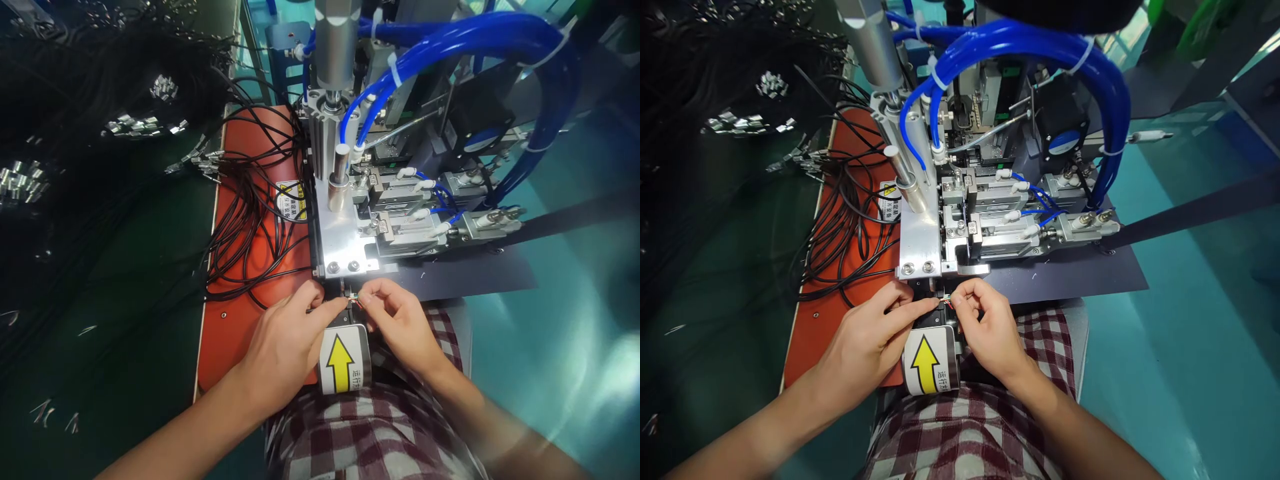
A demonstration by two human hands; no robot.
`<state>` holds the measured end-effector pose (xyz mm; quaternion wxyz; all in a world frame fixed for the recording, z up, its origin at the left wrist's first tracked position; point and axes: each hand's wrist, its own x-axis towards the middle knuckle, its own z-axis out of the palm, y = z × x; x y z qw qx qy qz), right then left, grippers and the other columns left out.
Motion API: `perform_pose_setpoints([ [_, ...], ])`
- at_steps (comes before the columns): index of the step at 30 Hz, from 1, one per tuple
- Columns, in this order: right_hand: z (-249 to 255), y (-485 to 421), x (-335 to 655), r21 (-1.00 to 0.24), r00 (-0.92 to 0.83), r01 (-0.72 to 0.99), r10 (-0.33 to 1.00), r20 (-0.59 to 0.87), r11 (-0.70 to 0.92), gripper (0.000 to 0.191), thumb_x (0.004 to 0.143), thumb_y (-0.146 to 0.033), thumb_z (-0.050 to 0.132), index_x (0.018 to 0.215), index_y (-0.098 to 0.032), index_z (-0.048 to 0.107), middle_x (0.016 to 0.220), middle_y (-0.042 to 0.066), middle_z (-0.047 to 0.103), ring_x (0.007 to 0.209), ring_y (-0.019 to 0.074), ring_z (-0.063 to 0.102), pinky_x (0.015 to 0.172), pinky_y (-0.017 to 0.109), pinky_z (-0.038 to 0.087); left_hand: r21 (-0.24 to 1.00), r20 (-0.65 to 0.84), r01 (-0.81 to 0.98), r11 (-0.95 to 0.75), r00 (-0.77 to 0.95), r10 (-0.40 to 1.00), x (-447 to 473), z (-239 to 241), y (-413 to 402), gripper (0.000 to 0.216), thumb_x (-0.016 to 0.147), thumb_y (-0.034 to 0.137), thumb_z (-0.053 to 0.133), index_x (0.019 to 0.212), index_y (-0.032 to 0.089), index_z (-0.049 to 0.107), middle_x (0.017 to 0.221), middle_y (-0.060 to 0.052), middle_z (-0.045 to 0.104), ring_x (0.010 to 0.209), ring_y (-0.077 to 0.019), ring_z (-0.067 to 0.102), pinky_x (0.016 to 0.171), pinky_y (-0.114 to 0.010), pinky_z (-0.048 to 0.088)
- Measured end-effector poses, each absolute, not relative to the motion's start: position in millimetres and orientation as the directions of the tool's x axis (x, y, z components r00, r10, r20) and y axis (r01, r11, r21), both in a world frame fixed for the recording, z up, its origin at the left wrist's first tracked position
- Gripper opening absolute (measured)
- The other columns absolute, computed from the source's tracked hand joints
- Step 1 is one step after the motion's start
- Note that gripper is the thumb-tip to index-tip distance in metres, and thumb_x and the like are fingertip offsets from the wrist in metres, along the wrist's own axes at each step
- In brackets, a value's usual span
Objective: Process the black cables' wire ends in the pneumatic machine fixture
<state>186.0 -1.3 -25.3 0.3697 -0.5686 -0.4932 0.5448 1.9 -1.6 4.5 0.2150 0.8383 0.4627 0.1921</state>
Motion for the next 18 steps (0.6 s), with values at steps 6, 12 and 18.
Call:
perform_pose_setpoints([
  [6, -30, -3, 186, -0.971, -0.056, 0.137, 0.977, -0.205, -0.195, 0.014, 0.087, -0.029, 0.055, 0.075, -0.020, 0.055, 0.065, -0.002, 0.053, 0.055, 0.0123, 0.050, 0.051, 0.024, 0.039, 0.529, 0.123, 0.696, -0.485, 0.503, 0.855, 2, 5, -2, 0.032, 0.089, 0.010, 0.044, 0.111, 0.017, 0.065, 0.088, -0.009, 0.056, 0.078, -0.0202, 0.060, 0.063, -0.030, 0.053],
  [12, -14, 5, 187, -0.905, -0.134, 0.038, 0.895, -0.425, -0.423, 0.022, 0.082, -0.037, 0.059, 0.072, -0.019, 0.053, 0.049, -0.007, 0.047, 0.044, 0.0097, 0.043, 0.044, 0.022, 0.032, 0.482, 0.137, 0.715, -0.507, 0.510, 0.849, 5, 10, -1, 0.029, 0.087, 0.011, 0.046, 0.108, 0.015, 0.066, 0.085, -0.009, 0.057, 0.072, -0.0220, 0.061, 0.058, -0.032, 0.053],
  [18, -11, 7, 185, -0.895, -0.098, 0.043, 0.889, -0.447, -0.445, 0.021, 0.080, -0.034, 0.059, 0.068, -0.018, 0.053, 0.046, -0.007, 0.049, 0.043, 0.0093, 0.042, 0.045, 0.022, 0.031, 0.487, 0.141, 0.712, -0.505, 0.507, 0.851, 6, 9, 0, 0.030, 0.088, 0.011, 0.044, 0.108, 0.014, 0.067, 0.085, -0.010, 0.059, 0.076, -0.0224, 0.062, 0.061, -0.033, 0.054],
])
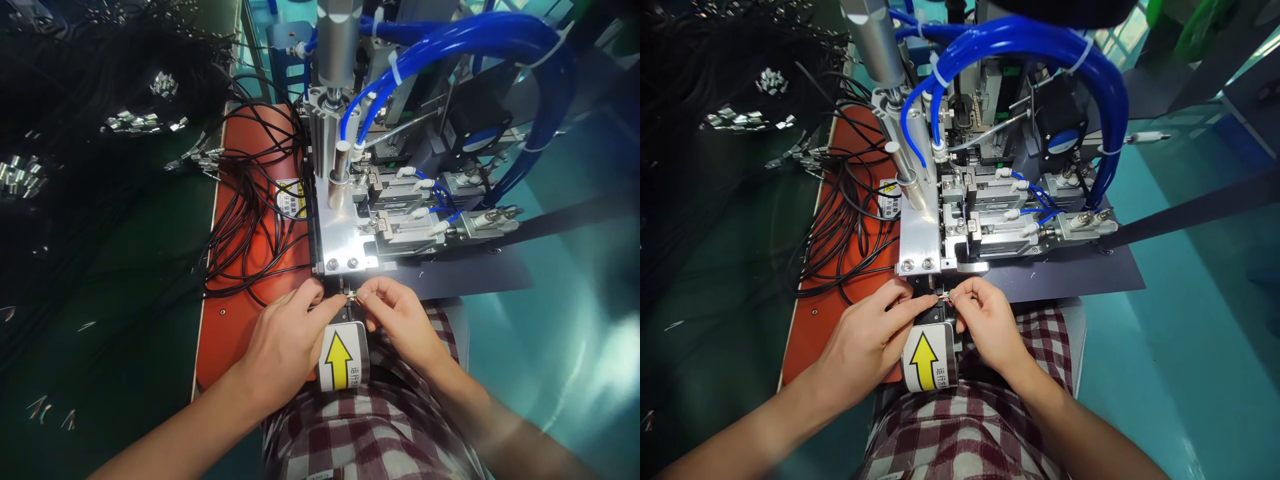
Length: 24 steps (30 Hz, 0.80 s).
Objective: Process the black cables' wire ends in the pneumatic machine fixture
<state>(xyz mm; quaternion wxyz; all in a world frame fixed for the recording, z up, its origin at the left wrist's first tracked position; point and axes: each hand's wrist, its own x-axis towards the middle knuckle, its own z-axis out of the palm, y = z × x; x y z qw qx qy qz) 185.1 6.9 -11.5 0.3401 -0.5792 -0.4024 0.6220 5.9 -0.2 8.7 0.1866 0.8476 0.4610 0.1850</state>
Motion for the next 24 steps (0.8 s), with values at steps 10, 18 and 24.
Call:
perform_pose_setpoints([
  [10, -27, 3, 190, -0.887, -0.198, -0.120, 0.886, -0.419, -0.446, 0.022, 0.085, -0.036, 0.061, 0.073, -0.018, 0.054, 0.051, -0.006, 0.054, 0.049, 0.0092, 0.045, 0.052, 0.022, 0.036, 0.549, 0.116, 0.695, -0.464, 0.487, 0.866, 6, 8, -1, 0.030, 0.089, 0.011, 0.043, 0.108, 0.016, 0.066, 0.086, -0.008, 0.058, 0.078, -0.0193, 0.061, 0.066, -0.030, 0.054],
  [18, -31, 1, 189, -0.937, -0.182, -0.062, 0.927, -0.329, -0.345, 0.023, 0.087, -0.039, 0.058, 0.077, -0.019, 0.053, 0.056, -0.004, 0.054, 0.053, 0.0115, 0.048, 0.055, 0.024, 0.040, 0.617, 0.134, 0.642, -0.456, 0.485, 0.864, 3, 6, -1, 0.031, 0.089, 0.010, 0.044, 0.111, 0.017, 0.064, 0.088, -0.006, 0.056, 0.078, -0.0173, 0.059, 0.067, -0.028, 0.053],
  [24, -32, -1, 191, -0.951, -0.177, 0.004, 0.936, -0.304, -0.308, 0.021, 0.089, -0.037, 0.056, 0.078, -0.020, 0.053, 0.057, -0.004, 0.054, 0.055, 0.0127, 0.050, 0.056, 0.025, 0.041, 0.598, 0.143, 0.651, -0.467, 0.486, 0.862, 4, 5, -2, 0.032, 0.088, 0.007, 0.044, 0.112, 0.016, 0.064, 0.088, -0.007, 0.056, 0.078, -0.0170, 0.059, 0.066, -0.027, 0.052],
])
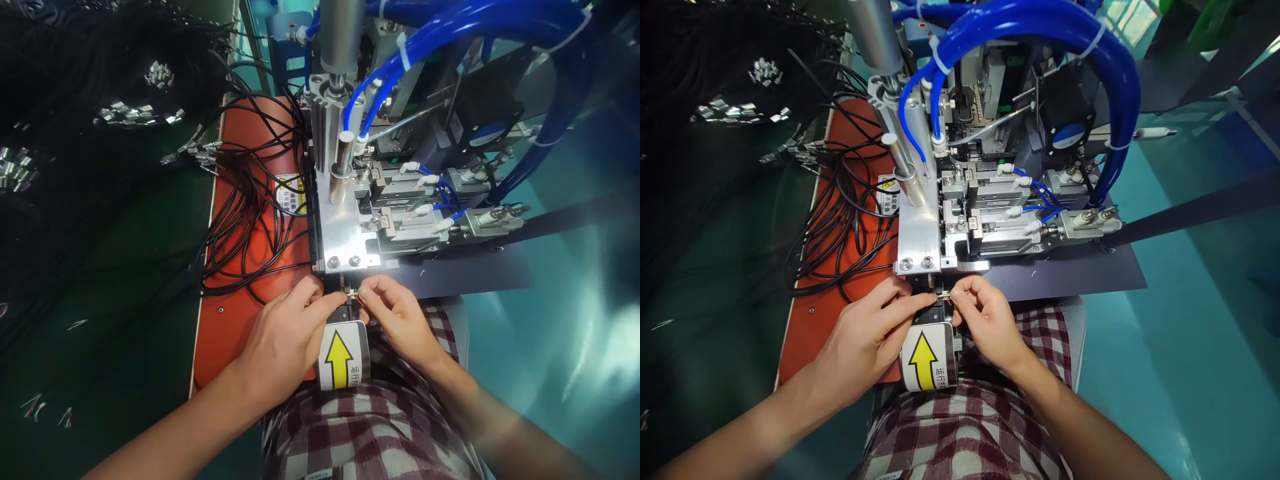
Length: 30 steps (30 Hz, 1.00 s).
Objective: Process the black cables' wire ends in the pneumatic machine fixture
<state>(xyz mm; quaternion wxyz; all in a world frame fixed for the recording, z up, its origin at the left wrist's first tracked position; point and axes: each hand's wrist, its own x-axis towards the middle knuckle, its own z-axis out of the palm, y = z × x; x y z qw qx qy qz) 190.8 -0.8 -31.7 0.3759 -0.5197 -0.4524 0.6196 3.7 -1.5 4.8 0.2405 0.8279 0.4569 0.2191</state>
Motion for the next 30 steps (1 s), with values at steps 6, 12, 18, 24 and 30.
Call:
perform_pose_setpoints([
  [6, -30.7, 0.7, 192.0, -0.958, -0.176, 0.062, 0.942, -0.286, -0.280, 0.019, 0.090, -0.036, 0.054, 0.079, -0.021, 0.053, 0.059, -0.003, 0.055, 0.056, 0.0139, 0.052, 0.057, 0.026, 0.042, 0.589, 0.144, 0.657, -0.470, 0.487, 0.861, 3.1, 4.1, -1.2, 0.033, 0.087, 0.007, 0.045, 0.112, 0.015, 0.065, 0.087, -0.007, 0.055, 0.076, -0.0171, 0.058, 0.065, -0.027, 0.051],
  [12, -28.8, -0.7, 192.5, -0.963, -0.176, 0.096, 0.948, -0.267, -0.253, 0.017, 0.091, -0.033, 0.053, 0.079, -0.020, 0.053, 0.060, -0.003, 0.055, 0.056, 0.0135, 0.052, 0.057, 0.025, 0.042, 0.582, 0.147, 0.660, -0.476, 0.490, 0.859, 2.3, 4.8, -1.1, 0.032, 0.088, 0.008, 0.045, 0.111, 0.015, 0.066, 0.086, -0.007, 0.055, 0.076, -0.0175, 0.057, 0.064, -0.027, 0.050],
  [18, -28.7, -0.3, 192.6, -0.963, -0.167, 0.116, 0.951, -0.259, -0.242, 0.016, 0.091, -0.032, 0.053, 0.079, -0.021, 0.053, 0.060, -0.003, 0.055, 0.057, 0.0140, 0.053, 0.055, 0.025, 0.042, 0.586, 0.135, 0.662, -0.468, 0.490, 0.862, 2.1, 4.8, -2.8, 0.032, 0.088, 0.008, 0.045, 0.112, 0.016, 0.065, 0.086, -0.007, 0.054, 0.076, -0.0175, 0.057, 0.065, -0.028, 0.050],
  [24, -27.6, -2.0, 190.6, -0.960, -0.132, 0.187, 0.963, -0.233, -0.207, 0.017, 0.091, -0.032, 0.052, 0.078, -0.021, 0.053, 0.065, -0.002, 0.054, 0.057, 0.0143, 0.055, 0.053, 0.026, 0.042, 0.559, 0.149, 0.677, -0.479, 0.487, 0.861, 2.6, 5.0, -1.5, 0.032, 0.087, 0.007, 0.045, 0.110, 0.015, 0.065, 0.086, -0.007, 0.055, 0.076, -0.0178, 0.057, 0.064, -0.028, 0.050],
  [30, -25.2, -3.4, 189.8, -0.958, -0.119, 0.229, 0.972, -0.202, -0.171, 0.016, 0.092, -0.030, 0.050, 0.079, -0.021, 0.053, 0.071, 0.000, 0.055, 0.058, 0.0146, 0.055, 0.055, 0.027, 0.043, 0.576, 0.148, 0.668, -0.472, 0.483, 0.863, 2.7, 5.5, -1.8, 0.033, 0.086, 0.006, 0.045, 0.110, 0.015, 0.065, 0.087, -0.007, 0.056, 0.078, -0.0177, 0.058, 0.066, -0.028, 0.052],
])
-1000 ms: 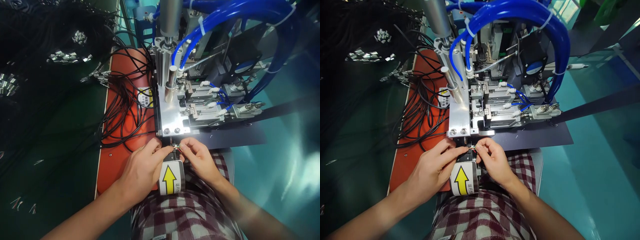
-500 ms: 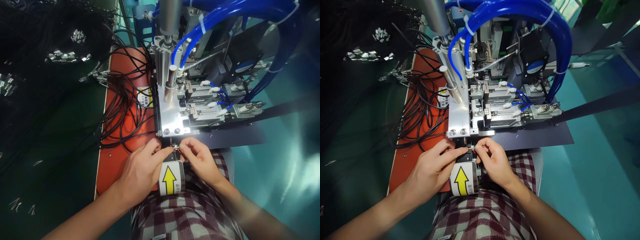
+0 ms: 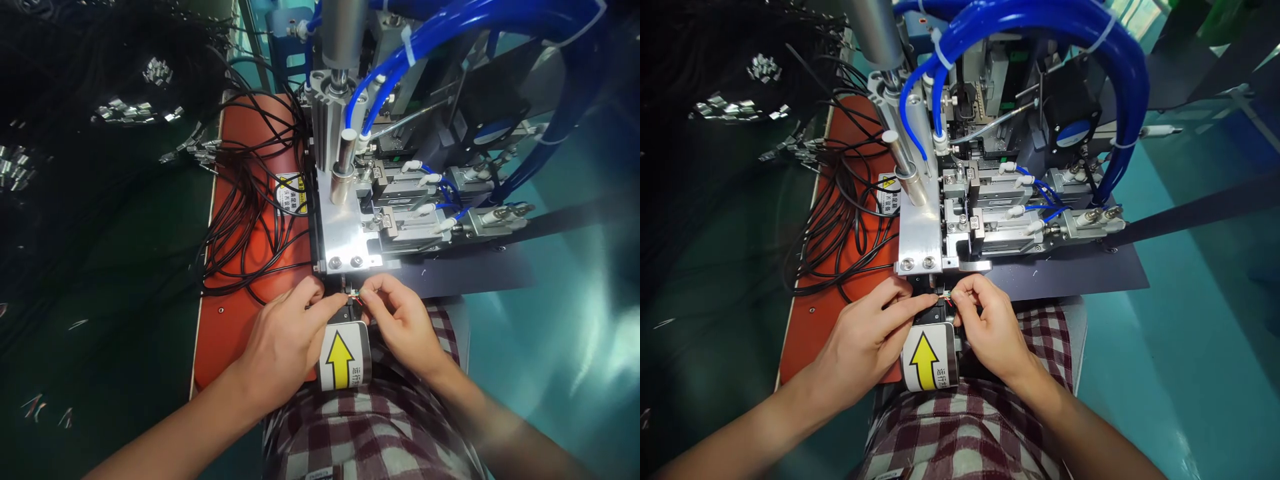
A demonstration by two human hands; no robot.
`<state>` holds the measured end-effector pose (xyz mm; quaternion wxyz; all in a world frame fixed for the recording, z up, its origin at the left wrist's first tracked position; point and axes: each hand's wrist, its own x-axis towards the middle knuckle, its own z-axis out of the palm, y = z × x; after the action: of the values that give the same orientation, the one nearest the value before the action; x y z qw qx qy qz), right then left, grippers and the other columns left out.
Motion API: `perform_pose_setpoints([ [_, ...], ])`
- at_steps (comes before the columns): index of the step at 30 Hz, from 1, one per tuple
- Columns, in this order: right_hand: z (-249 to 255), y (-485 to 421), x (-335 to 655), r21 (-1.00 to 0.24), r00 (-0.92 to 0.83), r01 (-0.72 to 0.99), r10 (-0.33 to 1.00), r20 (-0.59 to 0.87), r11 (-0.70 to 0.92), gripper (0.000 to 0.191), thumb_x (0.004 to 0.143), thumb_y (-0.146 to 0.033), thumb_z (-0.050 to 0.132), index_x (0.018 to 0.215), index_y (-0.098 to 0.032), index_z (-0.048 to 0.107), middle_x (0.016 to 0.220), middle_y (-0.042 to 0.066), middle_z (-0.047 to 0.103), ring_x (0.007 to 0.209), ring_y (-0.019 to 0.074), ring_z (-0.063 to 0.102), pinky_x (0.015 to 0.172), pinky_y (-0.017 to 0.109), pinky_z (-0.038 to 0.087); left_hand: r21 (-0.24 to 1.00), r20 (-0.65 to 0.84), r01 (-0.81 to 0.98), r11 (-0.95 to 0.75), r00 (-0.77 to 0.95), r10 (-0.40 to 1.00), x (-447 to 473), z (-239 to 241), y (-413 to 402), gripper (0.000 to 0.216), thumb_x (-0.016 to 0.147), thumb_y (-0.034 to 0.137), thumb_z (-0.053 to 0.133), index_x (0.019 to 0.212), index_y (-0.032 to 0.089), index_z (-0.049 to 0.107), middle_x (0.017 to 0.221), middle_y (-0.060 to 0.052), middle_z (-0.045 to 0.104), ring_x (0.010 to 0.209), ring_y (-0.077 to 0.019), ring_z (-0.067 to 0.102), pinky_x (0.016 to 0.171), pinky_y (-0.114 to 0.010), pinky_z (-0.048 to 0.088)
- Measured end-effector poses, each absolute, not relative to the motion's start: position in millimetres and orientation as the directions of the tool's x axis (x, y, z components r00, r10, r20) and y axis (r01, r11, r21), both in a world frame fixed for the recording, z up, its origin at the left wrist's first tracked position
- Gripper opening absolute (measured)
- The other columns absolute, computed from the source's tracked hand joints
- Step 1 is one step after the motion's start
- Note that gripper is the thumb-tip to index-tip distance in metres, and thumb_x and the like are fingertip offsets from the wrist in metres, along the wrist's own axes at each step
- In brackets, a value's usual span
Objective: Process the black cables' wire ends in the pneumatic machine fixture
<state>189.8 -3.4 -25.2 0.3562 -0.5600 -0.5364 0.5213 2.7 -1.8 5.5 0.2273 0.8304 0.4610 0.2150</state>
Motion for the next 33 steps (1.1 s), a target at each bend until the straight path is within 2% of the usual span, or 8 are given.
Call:
perform_pose_setpoints([
  [6, -24, -3, 190, -0.959, -0.118, 0.245, 0.977, -0.175, -0.142, 0.016, 0.092, -0.027, 0.050, 0.078, -0.021, 0.052, 0.071, -0.001, 0.054, 0.057, 0.0142, 0.054, 0.055, 0.027, 0.043, 0.566, 0.151, 0.674, -0.476, 0.483, 0.863, 4, 6, -1, 0.032, 0.086, 0.006, 0.045, 0.109, 0.015, 0.066, 0.086, -0.007, 0.056, 0.078, -0.0181, 0.059, 0.065, -0.027, 0.052],
  [16, -39, -10, 183, -0.983, -0.040, 0.151, 0.993, -0.109, -0.102, 0.012, 0.092, -0.028, 0.051, 0.081, -0.022, 0.051, 0.066, -0.003, 0.051, 0.054, 0.0138, 0.052, 0.053, 0.028, 0.042, 0.566, 0.132, 0.680, -0.466, 0.483, 0.866, 4, 5, -2, 0.032, 0.088, 0.009, 0.044, 0.111, 0.016, 0.065, 0.086, -0.007, 0.056, 0.076, -0.0180, 0.058, 0.063, -0.028, 0.051],
  [24, -31, -7, 184, -0.957, -0.085, 0.055, 0.953, -0.290, -0.286, 0.019, 0.089, -0.036, 0.054, 0.077, -0.022, 0.051, 0.055, -0.004, 0.052, 0.050, 0.0138, 0.050, 0.050, 0.026, 0.039, 0.549, 0.144, 0.691, -0.471, 0.476, 0.867, 5, 5, -3, 0.031, 0.088, 0.010, 0.043, 0.110, 0.016, 0.065, 0.086, -0.007, 0.057, 0.077, -0.0184, 0.060, 0.064, -0.029, 0.052],
  [33, -46, -12, 182, -0.984, -0.054, 0.086, 0.986, -0.159, -0.154, 0.015, 0.093, -0.031, 0.049, 0.081, -0.023, 0.050, 0.060, -0.004, 0.050, 0.053, 0.0148, 0.050, 0.053, 0.028, 0.038, 0.556, 0.140, 0.688, -0.466, 0.474, 0.869, 6, 3, -2, 0.032, 0.088, 0.009, 0.043, 0.109, 0.015, 0.066, 0.087, -0.008, 0.058, 0.077, -0.0199, 0.061, 0.063, -0.030, 0.053],
])
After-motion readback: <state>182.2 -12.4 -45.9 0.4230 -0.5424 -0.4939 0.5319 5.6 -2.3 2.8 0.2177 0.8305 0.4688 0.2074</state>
